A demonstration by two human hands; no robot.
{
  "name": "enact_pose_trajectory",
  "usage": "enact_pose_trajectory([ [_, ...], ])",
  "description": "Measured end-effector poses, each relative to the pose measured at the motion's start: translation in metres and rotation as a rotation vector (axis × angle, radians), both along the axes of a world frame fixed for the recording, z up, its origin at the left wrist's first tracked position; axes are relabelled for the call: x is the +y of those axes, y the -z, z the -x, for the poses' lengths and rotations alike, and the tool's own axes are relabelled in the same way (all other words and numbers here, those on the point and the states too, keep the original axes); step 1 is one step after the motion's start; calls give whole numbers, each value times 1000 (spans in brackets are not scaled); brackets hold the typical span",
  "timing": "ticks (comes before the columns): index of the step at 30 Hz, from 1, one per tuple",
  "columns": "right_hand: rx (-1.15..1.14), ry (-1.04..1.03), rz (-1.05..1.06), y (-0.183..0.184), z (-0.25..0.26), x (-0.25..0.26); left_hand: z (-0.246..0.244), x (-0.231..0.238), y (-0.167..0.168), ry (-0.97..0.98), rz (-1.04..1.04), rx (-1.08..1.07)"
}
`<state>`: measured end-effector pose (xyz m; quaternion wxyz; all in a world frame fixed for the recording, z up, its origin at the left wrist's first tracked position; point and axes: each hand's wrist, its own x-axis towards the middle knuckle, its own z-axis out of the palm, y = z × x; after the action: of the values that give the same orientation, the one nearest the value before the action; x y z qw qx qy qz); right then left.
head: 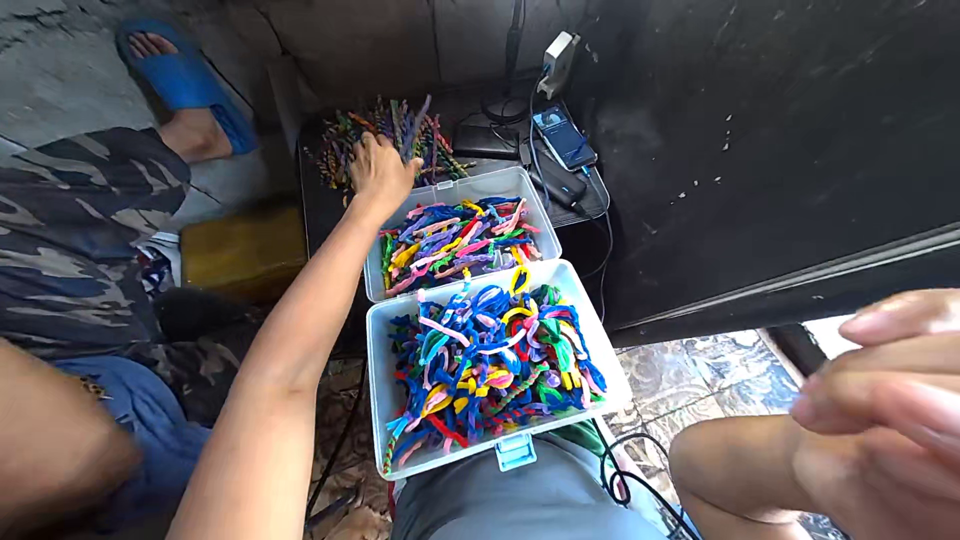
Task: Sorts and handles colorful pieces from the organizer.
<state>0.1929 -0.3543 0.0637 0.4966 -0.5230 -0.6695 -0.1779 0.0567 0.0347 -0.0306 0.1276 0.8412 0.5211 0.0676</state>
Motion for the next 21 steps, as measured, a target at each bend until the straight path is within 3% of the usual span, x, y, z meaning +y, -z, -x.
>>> enact_pose_trajectory([
  [4,58,105,-10,19,-5,22,-15,-18,11,315,-112,-94],
  [8,34,117,22,29,-7,42,-25,-44,11,633,23,35],
  [12,24,92,87,36,-11,40,-30,-68,8,689,230,362],
  [15,37,87,114,39,-12,37,-32,-82,15,642,260,549],
  [18,42,75,127,42,-13,40,-25,-80,7,531,332,377],
  [21,39,91,220,51,-13,49,-11,-83,-15,508,432,37],
])
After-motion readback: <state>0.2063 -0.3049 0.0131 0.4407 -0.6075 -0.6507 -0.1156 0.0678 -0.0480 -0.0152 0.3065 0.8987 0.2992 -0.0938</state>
